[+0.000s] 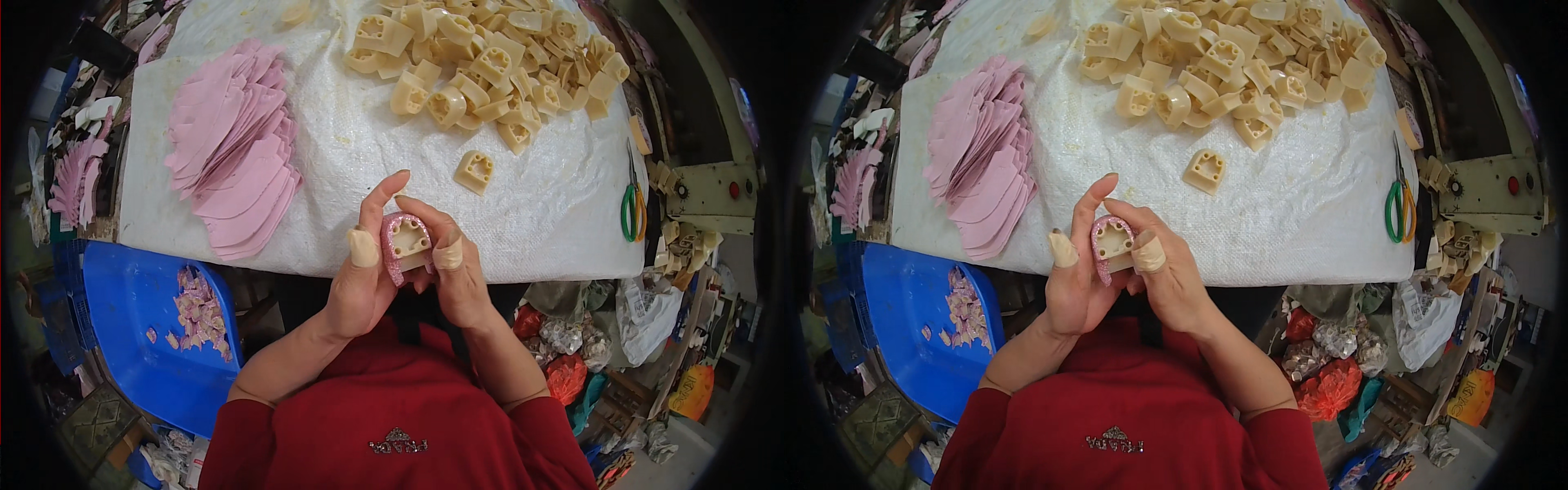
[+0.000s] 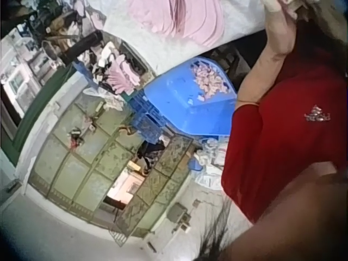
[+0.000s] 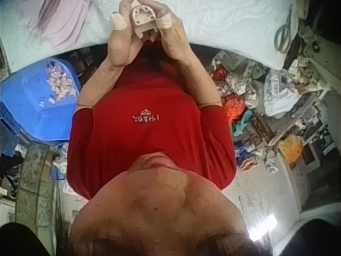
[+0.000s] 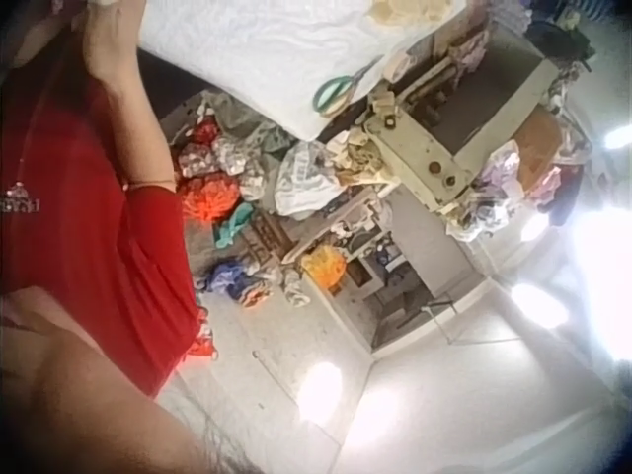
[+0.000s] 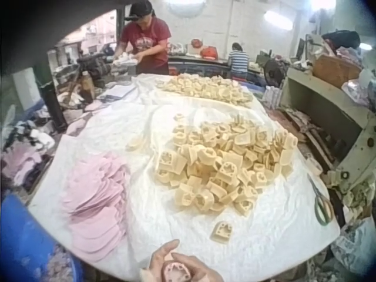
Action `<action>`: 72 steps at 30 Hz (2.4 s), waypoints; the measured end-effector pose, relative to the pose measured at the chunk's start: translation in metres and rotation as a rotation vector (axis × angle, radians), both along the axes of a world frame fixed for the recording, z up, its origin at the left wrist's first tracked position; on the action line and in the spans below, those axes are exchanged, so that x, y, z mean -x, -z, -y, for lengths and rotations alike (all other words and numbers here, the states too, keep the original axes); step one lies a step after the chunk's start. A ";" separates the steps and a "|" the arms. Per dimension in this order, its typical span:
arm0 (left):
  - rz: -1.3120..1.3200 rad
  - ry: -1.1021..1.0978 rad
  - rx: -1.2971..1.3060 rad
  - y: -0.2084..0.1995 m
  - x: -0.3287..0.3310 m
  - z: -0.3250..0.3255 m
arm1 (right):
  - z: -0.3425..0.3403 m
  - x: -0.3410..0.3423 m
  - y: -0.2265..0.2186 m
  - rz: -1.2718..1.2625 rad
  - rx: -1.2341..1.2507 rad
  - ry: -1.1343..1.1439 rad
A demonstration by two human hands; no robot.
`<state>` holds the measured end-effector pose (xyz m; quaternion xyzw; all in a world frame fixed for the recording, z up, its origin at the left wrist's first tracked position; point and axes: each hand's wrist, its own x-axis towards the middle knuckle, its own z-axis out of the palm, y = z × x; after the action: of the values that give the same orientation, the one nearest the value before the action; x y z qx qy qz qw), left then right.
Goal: Assembling small cream-colored shoe components with pink inserts in a manufacturing environment.
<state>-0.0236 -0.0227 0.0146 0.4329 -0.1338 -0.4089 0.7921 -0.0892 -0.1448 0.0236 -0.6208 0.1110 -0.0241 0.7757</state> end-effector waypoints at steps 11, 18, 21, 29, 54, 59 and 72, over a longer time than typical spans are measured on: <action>1.171 -0.161 -0.251 0.018 -0.009 -0.002 | 0.021 -0.012 -0.019 -0.009 0.764 -0.083; 0.534 -0.215 -0.182 0.002 -0.008 -0.007 | 0.022 -0.008 0.005 0.315 0.504 0.079; 0.834 -0.122 -0.286 -0.004 -0.020 -0.013 | 0.030 -0.007 0.012 0.027 0.009 0.089; 1.116 -0.124 -0.322 -0.018 -0.020 -0.012 | 0.031 -0.009 0.001 0.161 0.329 -0.021; 1.335 -0.621 -0.451 0.004 -0.005 0.013 | 0.010 -0.009 0.030 0.170 -0.467 0.092; 1.404 -0.574 -0.559 0.008 -0.002 0.006 | 0.000 -0.003 0.026 0.119 0.258 0.229; 1.040 -1.017 -0.829 0.033 -0.025 -0.145 | -0.016 -0.076 0.007 0.387 0.797 -0.002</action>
<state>0.0012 0.1227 -0.0180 0.8303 -0.1094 0.2340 0.4939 -0.0132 -0.1293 0.0168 -0.8554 -0.0546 -0.1801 0.4825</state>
